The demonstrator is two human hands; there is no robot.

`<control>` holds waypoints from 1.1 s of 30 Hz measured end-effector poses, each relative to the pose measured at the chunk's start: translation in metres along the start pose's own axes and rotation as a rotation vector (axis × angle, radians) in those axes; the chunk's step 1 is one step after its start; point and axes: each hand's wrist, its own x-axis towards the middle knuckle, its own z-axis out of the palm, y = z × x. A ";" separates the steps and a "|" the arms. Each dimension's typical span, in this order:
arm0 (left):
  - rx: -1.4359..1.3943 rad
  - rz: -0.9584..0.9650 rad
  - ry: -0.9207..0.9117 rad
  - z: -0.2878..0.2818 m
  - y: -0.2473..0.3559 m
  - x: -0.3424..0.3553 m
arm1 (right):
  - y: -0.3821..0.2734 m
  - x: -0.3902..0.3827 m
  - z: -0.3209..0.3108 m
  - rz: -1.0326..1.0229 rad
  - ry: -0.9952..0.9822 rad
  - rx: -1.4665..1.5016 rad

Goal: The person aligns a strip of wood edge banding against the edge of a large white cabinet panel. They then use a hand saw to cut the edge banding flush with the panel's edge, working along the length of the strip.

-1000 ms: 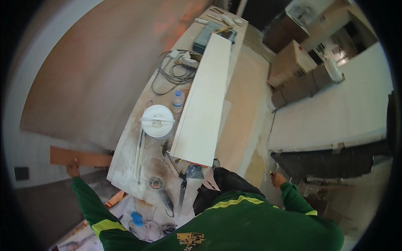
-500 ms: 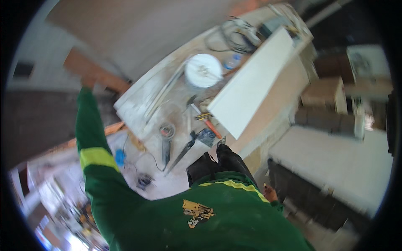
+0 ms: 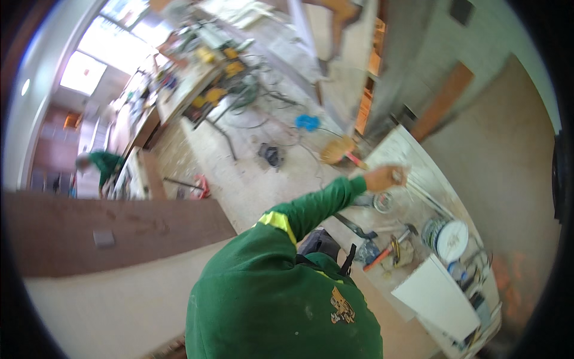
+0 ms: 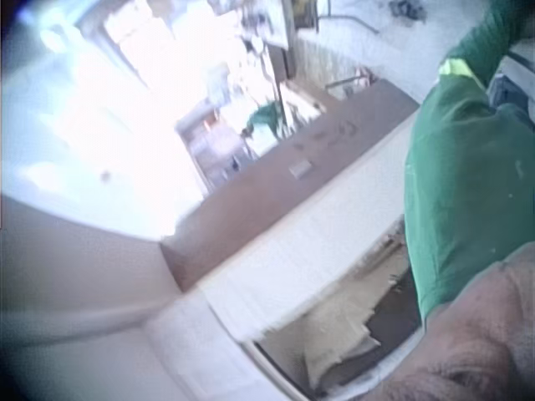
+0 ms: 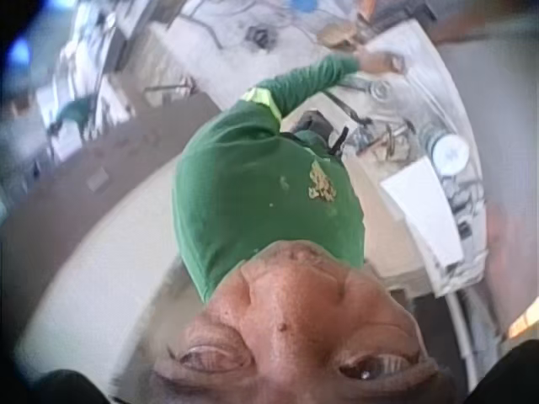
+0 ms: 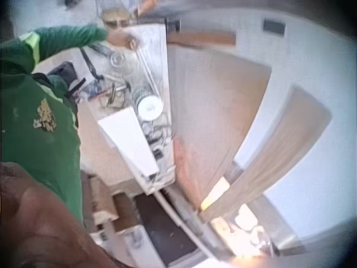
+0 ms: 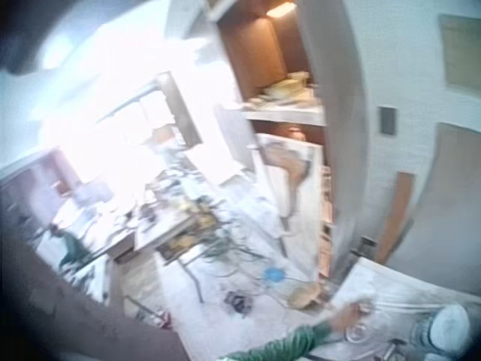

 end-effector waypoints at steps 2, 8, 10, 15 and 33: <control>0.412 -0.205 -0.144 0.007 0.026 -0.092 | 0.025 0.035 -0.019 -0.075 -0.051 -0.094; 0.541 -0.381 -0.082 0.045 0.074 -0.297 | 0.092 0.111 -0.066 -0.518 -0.164 -0.286; 0.525 -0.416 -0.021 0.058 0.090 -0.337 | 0.081 0.106 -0.076 -0.563 -0.175 -0.384; 0.559 -0.271 -0.023 0.124 0.140 -0.375 | -0.033 0.019 -0.074 -0.475 -0.214 -0.257; 0.613 0.014 -0.990 0.356 0.123 -0.307 | -0.108 -0.272 -0.057 -0.402 0.538 0.657</control>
